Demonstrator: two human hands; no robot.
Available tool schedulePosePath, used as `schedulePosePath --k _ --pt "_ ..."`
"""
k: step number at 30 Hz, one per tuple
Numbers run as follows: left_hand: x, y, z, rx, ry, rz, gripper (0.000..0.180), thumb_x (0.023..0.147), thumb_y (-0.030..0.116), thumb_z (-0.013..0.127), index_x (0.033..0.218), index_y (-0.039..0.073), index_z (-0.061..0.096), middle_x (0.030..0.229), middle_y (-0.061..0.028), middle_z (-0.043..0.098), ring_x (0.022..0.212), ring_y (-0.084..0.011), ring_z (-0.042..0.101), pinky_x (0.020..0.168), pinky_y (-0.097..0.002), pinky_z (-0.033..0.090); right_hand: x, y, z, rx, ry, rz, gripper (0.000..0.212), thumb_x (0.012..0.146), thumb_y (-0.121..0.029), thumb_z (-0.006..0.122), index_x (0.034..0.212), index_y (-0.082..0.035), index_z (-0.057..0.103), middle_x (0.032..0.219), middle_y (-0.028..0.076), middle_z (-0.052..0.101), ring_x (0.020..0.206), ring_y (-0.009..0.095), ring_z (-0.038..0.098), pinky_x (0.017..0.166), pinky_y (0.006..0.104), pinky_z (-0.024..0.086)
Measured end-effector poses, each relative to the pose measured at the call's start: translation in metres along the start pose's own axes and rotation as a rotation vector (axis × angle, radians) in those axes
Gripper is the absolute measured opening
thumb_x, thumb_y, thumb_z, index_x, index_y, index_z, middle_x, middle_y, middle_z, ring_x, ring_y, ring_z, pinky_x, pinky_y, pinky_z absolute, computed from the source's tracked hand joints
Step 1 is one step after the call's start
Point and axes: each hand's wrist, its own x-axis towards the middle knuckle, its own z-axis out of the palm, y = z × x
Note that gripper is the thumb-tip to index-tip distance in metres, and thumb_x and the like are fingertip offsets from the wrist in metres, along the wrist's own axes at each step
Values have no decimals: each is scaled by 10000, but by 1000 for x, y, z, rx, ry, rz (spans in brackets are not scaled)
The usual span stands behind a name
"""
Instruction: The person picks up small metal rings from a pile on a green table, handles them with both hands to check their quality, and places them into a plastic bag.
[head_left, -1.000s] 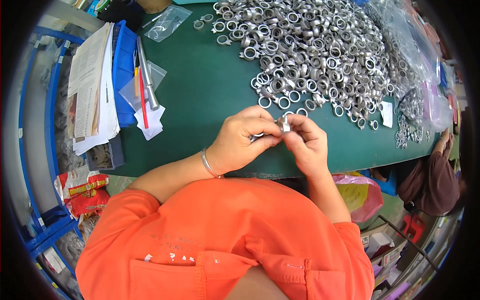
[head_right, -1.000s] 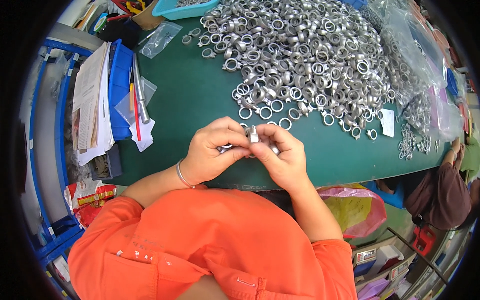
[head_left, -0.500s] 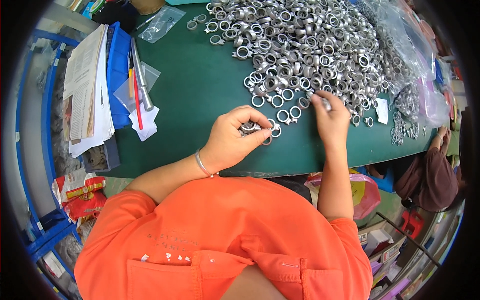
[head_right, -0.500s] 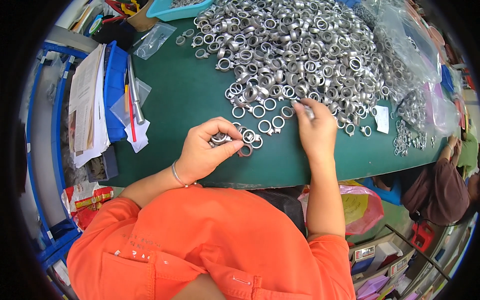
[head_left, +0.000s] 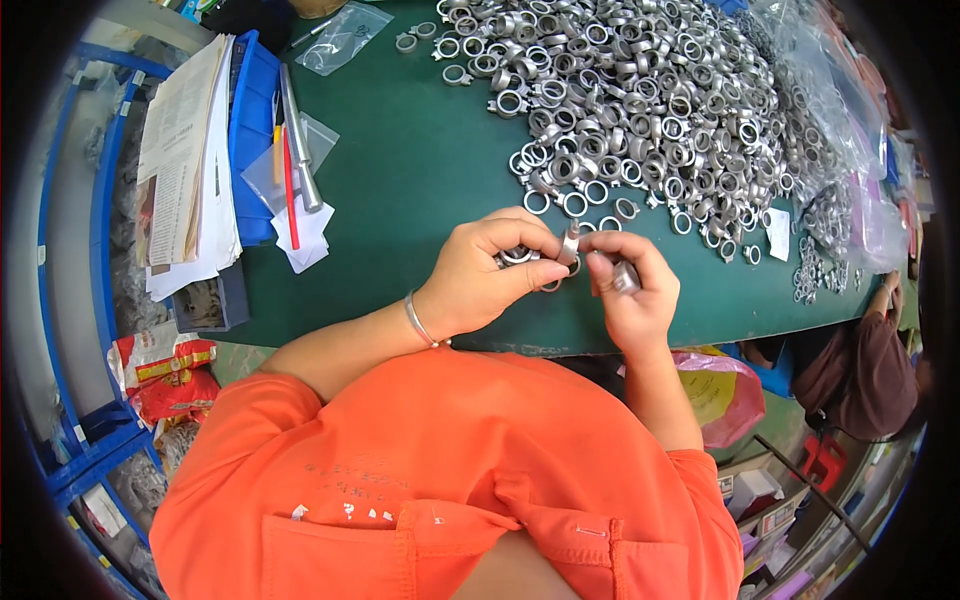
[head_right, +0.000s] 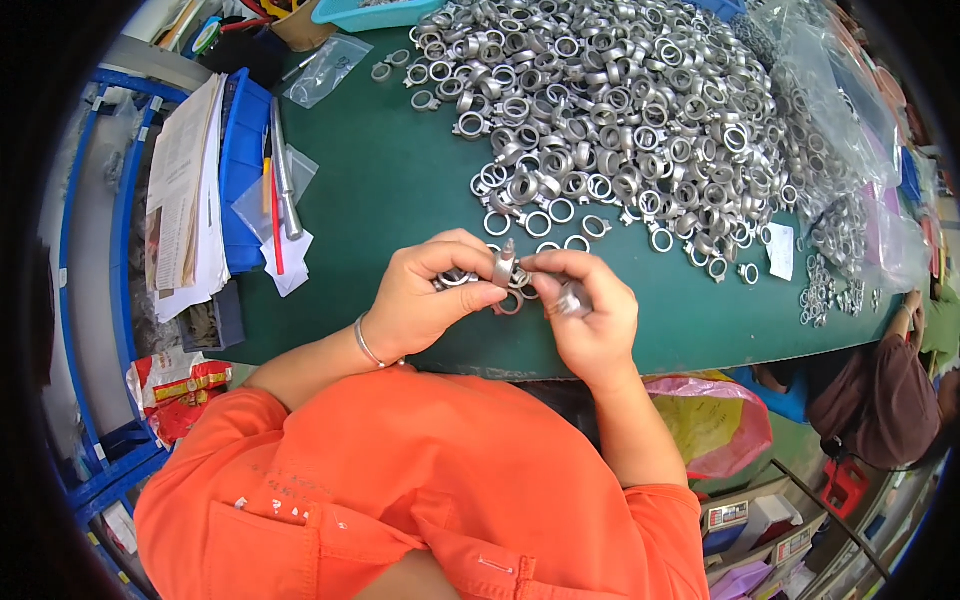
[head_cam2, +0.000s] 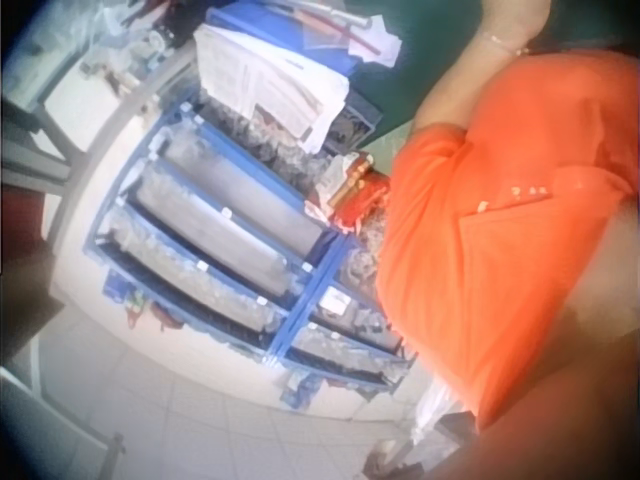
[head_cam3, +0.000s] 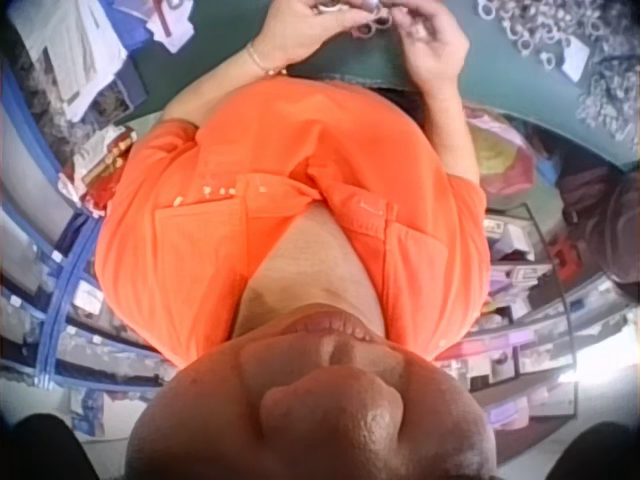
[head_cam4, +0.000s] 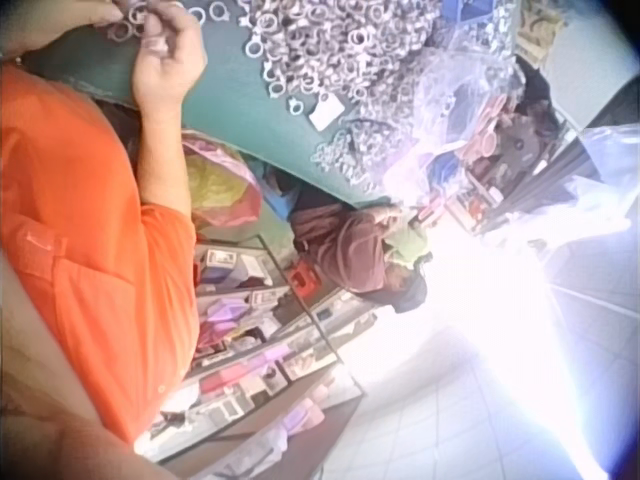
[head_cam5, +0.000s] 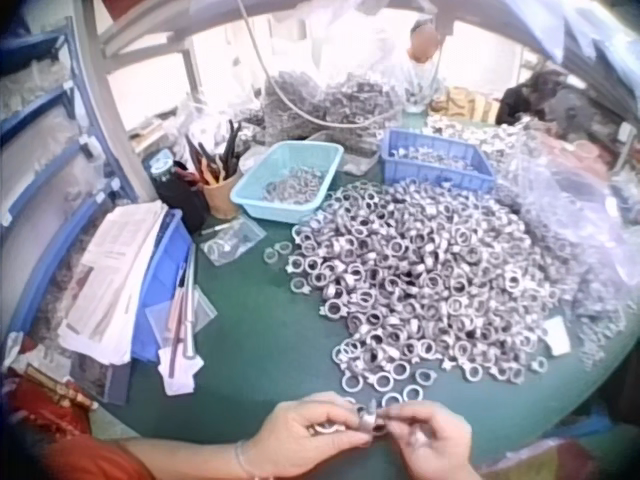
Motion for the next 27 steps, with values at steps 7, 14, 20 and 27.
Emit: schedulePosePath --k 7,14,20,27 --pt "-1 2 1 284 -47 225 147 686 -20 697 812 41 654 815 -50 592 740 -164 575 637 -259 466 -4 3 -2 380 -166 214 332 771 -50 669 1068 35 547 890 60 599 746 83 542 635 197 439" --pt "-2 0 2 301 -36 263 161 671 -50 686 797 46 655 781 -48 584 725 -177 571 632 -260 462 -4 6 -5 118 -178 30 387 692 -44 738 1035 26 572 890 58 603 743 103 556 641 208 445" --pt "-5 6 3 171 67 119 159 719 -44 666 851 16 600 833 -51 574 737 -122 564 644 -219 446 -3 24 -29 1042 -358 254 304 827 -200 494 998 45 549 715 138 529 524 153 446 424 222 341" --pt "-5 2 2 186 57 46 116 751 -25 649 839 10 581 840 -53 569 737 -97 559 650 -205 443 29 14 -68 24 22 248 145 799 -94 603 927 -27 614 692 70 592 554 148 518 447 228 400"
